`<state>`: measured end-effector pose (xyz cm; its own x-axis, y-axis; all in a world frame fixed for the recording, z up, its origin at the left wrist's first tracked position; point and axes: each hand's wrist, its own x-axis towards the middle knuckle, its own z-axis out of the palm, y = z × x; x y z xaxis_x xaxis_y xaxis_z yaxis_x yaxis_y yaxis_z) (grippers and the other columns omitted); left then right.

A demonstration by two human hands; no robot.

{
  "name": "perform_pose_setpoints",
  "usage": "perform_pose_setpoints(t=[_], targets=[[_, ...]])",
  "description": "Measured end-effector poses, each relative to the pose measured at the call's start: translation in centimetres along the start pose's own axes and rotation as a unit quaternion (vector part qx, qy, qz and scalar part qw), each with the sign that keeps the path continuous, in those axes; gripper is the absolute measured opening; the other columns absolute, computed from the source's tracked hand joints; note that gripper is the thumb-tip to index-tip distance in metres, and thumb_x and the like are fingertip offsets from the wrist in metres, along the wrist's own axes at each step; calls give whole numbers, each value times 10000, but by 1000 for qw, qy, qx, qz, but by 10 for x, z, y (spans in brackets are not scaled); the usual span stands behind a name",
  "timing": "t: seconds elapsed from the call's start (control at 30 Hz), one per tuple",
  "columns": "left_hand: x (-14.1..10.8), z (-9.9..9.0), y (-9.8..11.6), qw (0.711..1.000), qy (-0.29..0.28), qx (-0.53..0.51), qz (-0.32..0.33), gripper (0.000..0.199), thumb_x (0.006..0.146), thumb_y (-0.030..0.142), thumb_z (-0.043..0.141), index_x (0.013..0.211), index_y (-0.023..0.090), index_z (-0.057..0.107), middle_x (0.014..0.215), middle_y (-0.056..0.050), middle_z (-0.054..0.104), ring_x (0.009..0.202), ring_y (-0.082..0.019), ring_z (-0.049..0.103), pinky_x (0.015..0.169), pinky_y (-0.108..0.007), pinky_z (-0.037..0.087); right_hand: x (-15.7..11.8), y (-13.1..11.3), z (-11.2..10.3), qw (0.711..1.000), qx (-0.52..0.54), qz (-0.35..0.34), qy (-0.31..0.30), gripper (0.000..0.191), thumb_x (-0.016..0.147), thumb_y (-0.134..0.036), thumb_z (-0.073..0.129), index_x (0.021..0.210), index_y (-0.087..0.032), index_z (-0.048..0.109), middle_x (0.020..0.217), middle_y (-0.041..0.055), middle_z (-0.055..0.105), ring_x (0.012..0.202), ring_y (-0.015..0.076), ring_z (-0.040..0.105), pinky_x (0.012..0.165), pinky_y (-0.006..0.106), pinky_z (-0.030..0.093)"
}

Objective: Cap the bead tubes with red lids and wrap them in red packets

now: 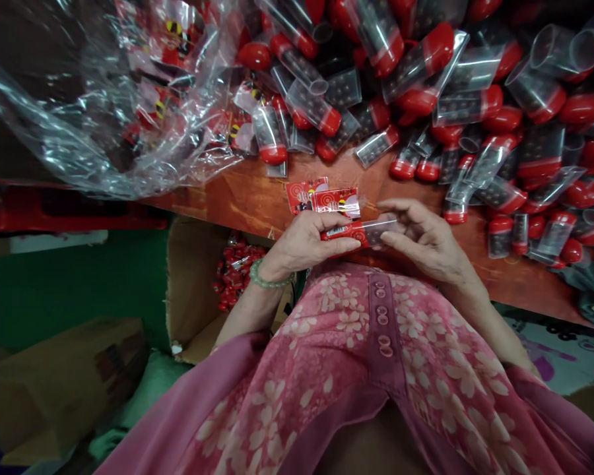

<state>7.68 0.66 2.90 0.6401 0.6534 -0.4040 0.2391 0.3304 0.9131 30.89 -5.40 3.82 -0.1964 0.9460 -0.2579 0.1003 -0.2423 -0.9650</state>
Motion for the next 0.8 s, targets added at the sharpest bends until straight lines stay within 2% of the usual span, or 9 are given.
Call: perform_pose_setpoints(t=[0.13, 0.23, 0.3, 0.4, 0.53, 0.6, 0.7, 0.8], targets=[[6, 10, 3, 997, -24, -73, -25, 395, 763, 490, 842, 892, 125, 762, 808, -18, 751, 681, -106, 626, 680, -229, 497, -1, 6, 5, 996, 15, -4, 90, 344, 864, -450, 789, 1079, -273, 587, 900, -8, 754, 711, 150, 738, 674, 274, 628], [12, 19, 3, 987, -48, -144, -54, 393, 704, 461, 894, 843, 128, 738, 764, -3, 729, 642, -82, 603, 659, -216, 495, 1, 7, 8, 993, -12, -7, 117, 286, 835, -432, 817, 953, -248, 632, 846, -6, 756, 692, 153, 722, 664, 296, 626], [15, 25, -2, 981, -36, -181, -68, 417, 668, 447, 924, 872, 129, 746, 774, -3, 737, 656, -79, 626, 674, -211, 506, 3, 5, 8, 991, -45, -9, 123, 243, 855, -437, 796, 938, -237, 687, 856, 7, 765, 717, 166, 720, 692, 328, 628], [17, 31, -11, 965, -19, -245, -91, 463, 640, 440, 946, 932, 136, 756, 816, -12, 760, 690, -89, 668, 701, -217, 529, 4, 0, 6, 989, -88, -15, 122, 190, 892, -419, 756, 959, -241, 750, 902, 22, 786, 788, 189, 735, 768, 368, 630], [17, 38, -19, 936, -47, -331, -111, 430, 613, 405, 966, 877, 137, 756, 810, -29, 772, 713, -108, 693, 740, -240, 547, 4, -3, 6, 986, -127, -35, 101, 149, 924, -365, 715, 969, -236, 774, 918, 32, 796, 810, 191, 739, 795, 357, 612], [18, 42, -21, 922, -36, -367, -115, 429, 591, 418, 972, 831, 142, 749, 775, -28, 764, 704, -115, 692, 741, -248, 550, 3, 0, 6, 983, -158, -47, 78, 201, 914, -381, 733, 1039, -229, 770, 932, 37, 786, 812, 191, 725, 787, 352, 601], [20, 47, -24, 912, -13, -390, -126, 460, 554, 446, 980, 809, 143, 746, 744, -21, 745, 645, -100, 655, 657, -230, 521, 0, 6, 8, 979, -189, -65, 38, 365, 850, -435, 814, 1139, -226, 743, 1003, 55, 769, 881, 211, 714, 808, 363, 595], [19, 50, -24, 913, 2, -386, -133, 451, 581, 441, 970, 824, 133, 746, 743, -19, 731, 632, -86, 632, 619, -212, 494, -2, 12, 9, 977, -192, -86, 33, 344, 854, -417, 821, 1136, -237, 744, 1062, 71, 756, 957, 224, 711, 854, 383, 598]])
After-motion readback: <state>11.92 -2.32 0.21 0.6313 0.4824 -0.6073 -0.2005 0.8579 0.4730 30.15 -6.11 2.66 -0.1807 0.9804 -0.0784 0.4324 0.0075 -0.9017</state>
